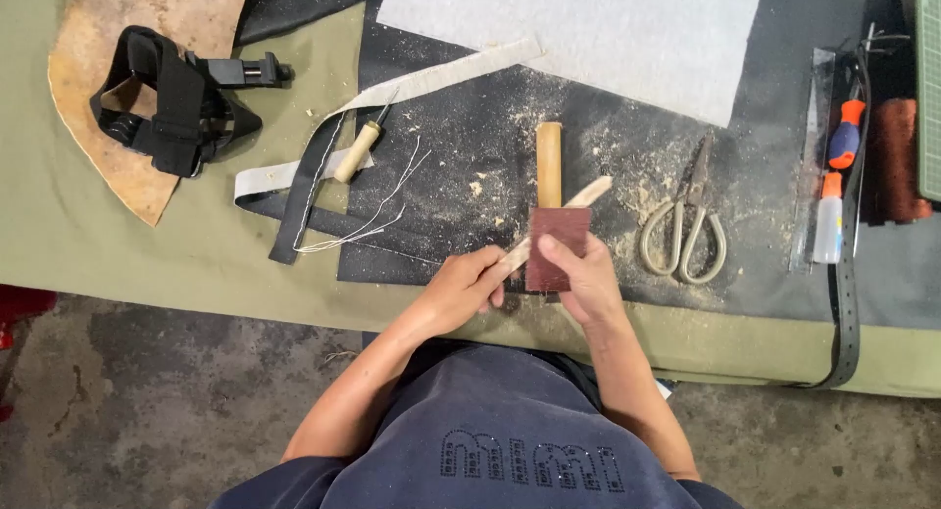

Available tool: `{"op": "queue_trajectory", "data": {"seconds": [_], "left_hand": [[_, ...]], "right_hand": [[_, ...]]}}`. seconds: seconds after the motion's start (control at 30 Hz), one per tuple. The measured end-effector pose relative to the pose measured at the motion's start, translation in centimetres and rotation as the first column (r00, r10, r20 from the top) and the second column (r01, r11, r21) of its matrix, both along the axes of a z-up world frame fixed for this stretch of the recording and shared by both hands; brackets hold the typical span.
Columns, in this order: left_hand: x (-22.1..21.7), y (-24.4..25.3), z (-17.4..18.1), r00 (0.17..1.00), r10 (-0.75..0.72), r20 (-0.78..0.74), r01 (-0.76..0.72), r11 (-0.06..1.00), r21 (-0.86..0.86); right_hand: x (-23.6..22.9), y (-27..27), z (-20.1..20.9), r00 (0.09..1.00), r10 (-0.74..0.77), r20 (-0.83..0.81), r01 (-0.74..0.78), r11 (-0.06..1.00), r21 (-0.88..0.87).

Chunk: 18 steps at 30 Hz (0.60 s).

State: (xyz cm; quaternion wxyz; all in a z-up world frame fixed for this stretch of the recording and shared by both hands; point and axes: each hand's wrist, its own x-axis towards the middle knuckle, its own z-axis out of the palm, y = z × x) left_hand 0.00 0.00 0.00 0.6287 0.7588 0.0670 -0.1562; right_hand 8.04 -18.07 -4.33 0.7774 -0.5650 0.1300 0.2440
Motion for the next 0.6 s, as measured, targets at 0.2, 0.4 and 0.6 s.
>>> {"op": "queue_trajectory", "data": {"seconds": [0.2,0.4,0.6], "left_hand": [[1.3,0.0,-2.2,1.000,-0.008,0.015,0.006,0.997,0.076],[-0.1,-0.3,-0.1,0.995,0.104,-0.008,-0.103,0.990,0.092],[3.4,-0.4,-0.4,0.973,0.225,0.053,-0.228,0.971,0.065]], "right_hand": [[0.3,1.1,0.1,0.976,0.187,-0.110,-0.194,0.979,-0.058],[6.8,-2.0,7.9,0.996,0.029,0.082,0.001,0.937,-0.350],[3.8,1.1,13.7,0.994,0.103,-0.021,-0.104,0.926,-0.363]]}}
